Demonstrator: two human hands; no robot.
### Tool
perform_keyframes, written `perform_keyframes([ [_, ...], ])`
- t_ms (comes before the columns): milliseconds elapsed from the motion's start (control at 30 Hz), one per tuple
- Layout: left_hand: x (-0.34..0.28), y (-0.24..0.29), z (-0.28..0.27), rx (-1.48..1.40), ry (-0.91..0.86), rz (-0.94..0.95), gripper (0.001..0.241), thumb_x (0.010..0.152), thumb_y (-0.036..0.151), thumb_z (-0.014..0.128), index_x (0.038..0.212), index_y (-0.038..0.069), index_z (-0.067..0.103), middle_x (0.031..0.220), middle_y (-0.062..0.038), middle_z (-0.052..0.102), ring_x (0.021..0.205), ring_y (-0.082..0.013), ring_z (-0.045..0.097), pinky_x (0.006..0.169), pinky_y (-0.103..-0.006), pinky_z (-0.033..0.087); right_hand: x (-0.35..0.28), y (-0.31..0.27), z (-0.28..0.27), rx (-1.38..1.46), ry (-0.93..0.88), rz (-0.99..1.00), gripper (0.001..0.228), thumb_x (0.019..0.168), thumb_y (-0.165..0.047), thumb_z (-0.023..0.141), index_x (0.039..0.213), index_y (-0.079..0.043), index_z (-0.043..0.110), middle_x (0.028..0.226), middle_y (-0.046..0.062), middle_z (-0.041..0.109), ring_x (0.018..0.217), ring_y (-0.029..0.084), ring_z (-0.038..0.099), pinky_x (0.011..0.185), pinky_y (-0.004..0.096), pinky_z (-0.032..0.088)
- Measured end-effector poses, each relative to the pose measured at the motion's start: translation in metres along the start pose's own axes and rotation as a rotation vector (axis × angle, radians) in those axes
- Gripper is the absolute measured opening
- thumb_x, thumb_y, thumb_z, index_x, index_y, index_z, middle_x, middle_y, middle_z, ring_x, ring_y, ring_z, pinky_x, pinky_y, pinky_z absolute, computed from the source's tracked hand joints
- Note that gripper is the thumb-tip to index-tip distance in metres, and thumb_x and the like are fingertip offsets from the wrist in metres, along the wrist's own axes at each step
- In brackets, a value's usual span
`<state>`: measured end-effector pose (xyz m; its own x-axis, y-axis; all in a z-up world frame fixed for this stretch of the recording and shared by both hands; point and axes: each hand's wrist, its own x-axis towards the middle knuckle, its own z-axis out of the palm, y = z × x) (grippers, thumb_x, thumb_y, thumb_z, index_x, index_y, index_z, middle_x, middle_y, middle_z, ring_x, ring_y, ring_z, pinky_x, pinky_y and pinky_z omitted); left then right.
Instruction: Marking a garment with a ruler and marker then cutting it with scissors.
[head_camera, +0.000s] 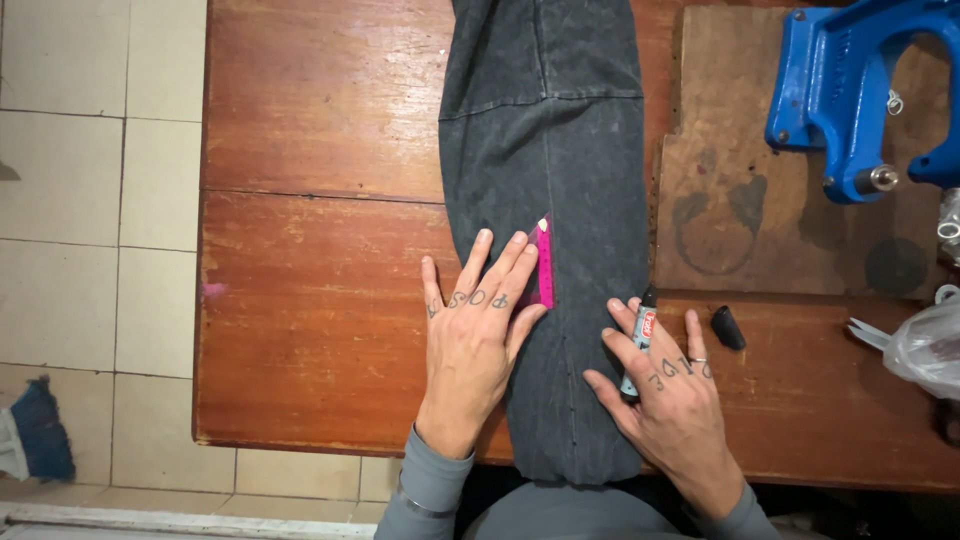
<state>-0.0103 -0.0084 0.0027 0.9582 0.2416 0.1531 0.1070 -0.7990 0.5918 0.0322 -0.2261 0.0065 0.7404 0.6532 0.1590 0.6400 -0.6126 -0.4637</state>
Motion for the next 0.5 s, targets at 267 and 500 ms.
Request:
perform_keyframes([
  [267, -0.0006, 0.0, -0.0009, -0.008, 0.001, 0.002, 0.059, 0.093, 0.029, 0.072, 0.148, 0.018, 0.055, 0.153, 0.001, 0.055, 0.149, -0.0265, 0.042, 0.122, -0.069, 0.014, -0.0008, 0.0013, 0.001, -0.01, 0.003, 0.004, 0.052, 0.081, -0.028, 0.081, 0.126, -0.012, 0.06, 0.144, 0.005, 0.061, 0.137, 0.025, 0.055, 0.122, 0.059, 0.029],
  [500, -0.0006, -0.0007, 0.0006, 0.005, 0.006, -0.001, 0.06, 0.093, 0.029, 0.072, 0.149, 0.018, 0.053, 0.154, 0.001, 0.054, 0.149, -0.0259, 0.042, 0.122, -0.0689, 0.014, 0.0009, -0.0001, 0.0, -0.019, 0.007, -0.002, 0.05, 0.081, -0.028, 0.08, 0.124, -0.012, 0.06, 0.144, 0.005, 0.061, 0.136, 0.025, 0.056, 0.121, 0.059, 0.029],
])
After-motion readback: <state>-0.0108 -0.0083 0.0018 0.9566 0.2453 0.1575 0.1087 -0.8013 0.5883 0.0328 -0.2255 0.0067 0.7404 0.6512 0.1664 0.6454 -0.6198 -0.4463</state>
